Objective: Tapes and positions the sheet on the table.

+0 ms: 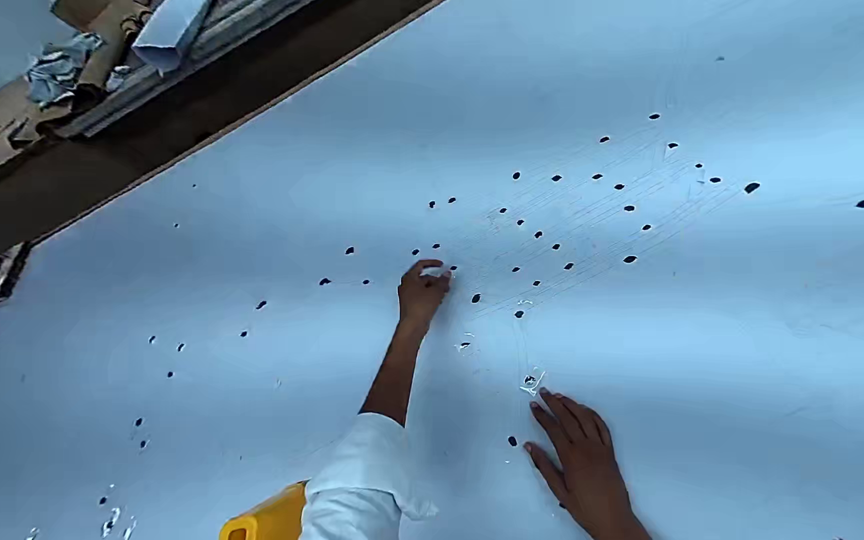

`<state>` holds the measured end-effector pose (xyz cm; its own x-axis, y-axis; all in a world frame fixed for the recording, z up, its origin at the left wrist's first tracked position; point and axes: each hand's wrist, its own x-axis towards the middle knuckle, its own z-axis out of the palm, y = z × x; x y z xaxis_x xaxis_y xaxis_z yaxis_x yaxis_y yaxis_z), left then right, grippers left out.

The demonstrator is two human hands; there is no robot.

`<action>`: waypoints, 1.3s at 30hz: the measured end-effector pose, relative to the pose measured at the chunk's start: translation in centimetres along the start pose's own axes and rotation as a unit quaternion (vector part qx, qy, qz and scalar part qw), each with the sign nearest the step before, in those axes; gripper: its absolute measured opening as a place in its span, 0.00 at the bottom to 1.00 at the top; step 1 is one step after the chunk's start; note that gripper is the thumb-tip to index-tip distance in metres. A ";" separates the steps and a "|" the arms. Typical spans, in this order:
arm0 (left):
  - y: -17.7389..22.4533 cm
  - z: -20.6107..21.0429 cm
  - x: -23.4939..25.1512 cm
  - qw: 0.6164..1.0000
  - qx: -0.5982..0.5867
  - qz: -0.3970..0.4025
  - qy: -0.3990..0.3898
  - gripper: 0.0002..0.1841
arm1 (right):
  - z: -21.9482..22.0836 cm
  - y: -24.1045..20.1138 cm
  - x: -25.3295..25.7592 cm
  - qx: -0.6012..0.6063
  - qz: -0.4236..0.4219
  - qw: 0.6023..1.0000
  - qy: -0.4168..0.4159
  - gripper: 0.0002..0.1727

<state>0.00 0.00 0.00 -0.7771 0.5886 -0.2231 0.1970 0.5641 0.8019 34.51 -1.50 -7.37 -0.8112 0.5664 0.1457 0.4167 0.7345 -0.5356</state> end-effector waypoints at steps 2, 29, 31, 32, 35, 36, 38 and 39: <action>1.0 0.8 3.4 0.999 0.016 -0.032 0.010 0.24 | 0.0 0.0 0.0 -0.001 0.002 1.000 -0.003 0.29; -21.4 -20.6 -47.4 0.957 -0.048 -0.197 0.206 0.22 | 9.0 -28.4 -11.8 0.258 -0.167 0.915 -0.262 0.35; -21.8 -20.7 -46.5 0.960 -0.077 -0.188 0.195 0.19 | 10.6 -30.7 -12.2 0.255 -0.162 0.924 -0.235 0.33; -21.8 -20.7 -46.0 0.961 -0.080 -0.182 0.193 0.18 | 11.4 -31.4 -12.2 0.257 -0.161 0.930 -0.205 0.30; -21.3 -20.5 -45.0 0.962 -0.086 -0.179 0.187 0.14 | 12.8 -31.6 -11.5 0.242 -0.185 0.945 -0.124 0.21; -21.1 -20.5 -45.0 0.959 -0.098 -0.176 0.200 0.12 | 12.9 -31.5 -11.2 0.225 -0.202 0.947 -0.107 0.20; -20.5 -20.5 -45.7 0.949 -0.139 -0.156 0.238 0.10 | 12.5 -31.3 -10.7 0.191 -0.226 0.950 -0.098 0.19; -20.2 -20.6 -46.3 0.946 -0.147 -0.145 0.250 0.09 | 12.2 -31.4 -10.5 0.181 -0.227 0.951 -0.107 0.19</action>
<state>19.69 -50.59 5.57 -0.9730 0.0452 -0.2264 -0.1856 0.4304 0.8834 24.97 -35.08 -2.23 -0.9550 0.1041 0.2778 -0.1332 0.6862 -0.7151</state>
